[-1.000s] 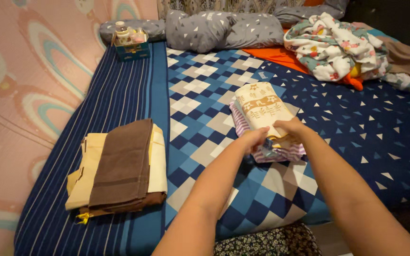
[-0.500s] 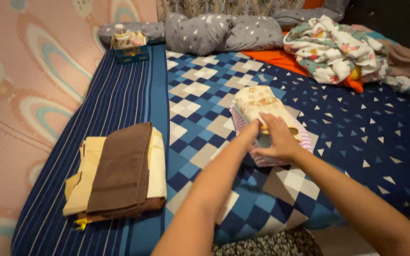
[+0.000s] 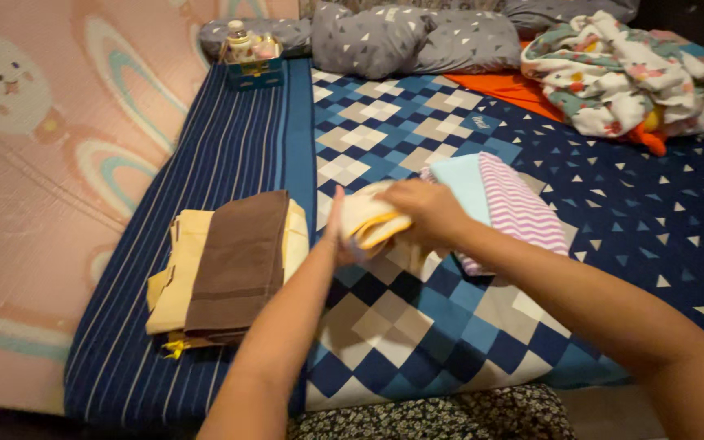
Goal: The person folds several towels and bed linens on a bed and stacks them neatly. They handle each item one at a time, smoothing and aligning edges before placing folded pieces into a growing stack.
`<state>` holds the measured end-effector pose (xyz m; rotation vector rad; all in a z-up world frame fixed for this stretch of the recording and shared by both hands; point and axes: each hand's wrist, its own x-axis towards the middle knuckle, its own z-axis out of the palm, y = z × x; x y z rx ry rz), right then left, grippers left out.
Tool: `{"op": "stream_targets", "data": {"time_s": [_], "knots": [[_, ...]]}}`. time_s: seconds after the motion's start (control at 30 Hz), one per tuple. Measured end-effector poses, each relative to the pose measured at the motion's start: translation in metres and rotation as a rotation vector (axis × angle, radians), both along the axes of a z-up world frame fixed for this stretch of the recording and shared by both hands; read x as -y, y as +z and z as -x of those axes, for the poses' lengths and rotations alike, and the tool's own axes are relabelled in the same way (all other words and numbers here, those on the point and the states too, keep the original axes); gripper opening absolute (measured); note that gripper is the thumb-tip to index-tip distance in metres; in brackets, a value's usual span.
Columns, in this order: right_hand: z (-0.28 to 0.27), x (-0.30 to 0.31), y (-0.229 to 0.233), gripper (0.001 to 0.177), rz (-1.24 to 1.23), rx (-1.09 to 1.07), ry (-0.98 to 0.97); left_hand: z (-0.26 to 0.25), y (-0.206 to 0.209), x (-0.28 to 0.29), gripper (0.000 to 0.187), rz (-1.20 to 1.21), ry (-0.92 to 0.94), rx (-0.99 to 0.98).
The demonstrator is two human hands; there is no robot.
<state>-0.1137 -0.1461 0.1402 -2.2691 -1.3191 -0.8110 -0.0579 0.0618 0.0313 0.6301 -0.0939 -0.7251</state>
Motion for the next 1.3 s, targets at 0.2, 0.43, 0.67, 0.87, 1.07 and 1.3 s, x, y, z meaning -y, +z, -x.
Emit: {"op": "stream_targets", "data": {"time_s": [0.2, 0.43, 0.67, 0.87, 1.07, 1.3], "knots": [[0.029, -0.097, 0.014, 0.056, 0.128, -0.100, 0.069, -0.009, 0.001, -0.123, 0.060, -0.063, 0.235, 0.122], [0.018, -0.196, 0.019, 0.053, -0.090, 0.394, 0.133, -0.070, 0.085, -0.261, 0.057, 0.027, 0.316, 0.352], [0.055, -0.262, -0.089, 0.047, 0.460, -0.072, -0.036, 0.038, -0.020, -0.311, 0.054, -1.141, 0.408, 0.161], [0.055, -0.250, -0.142, 0.074, 0.244, -0.487, 0.135, 0.015, -0.081, -0.319, 0.053, -1.376, 0.379, 0.076], [-0.070, -0.114, -0.086, 0.074, 0.009, -0.672, -0.090, -0.037, -0.050, -0.298, 0.054, -2.068, 0.131, 0.088], [-0.105, 0.136, -0.123, 0.124, 0.475, -0.679, -1.083, -0.020, -0.046, -0.214, 0.058, -2.358, 0.618, 0.767]]}}
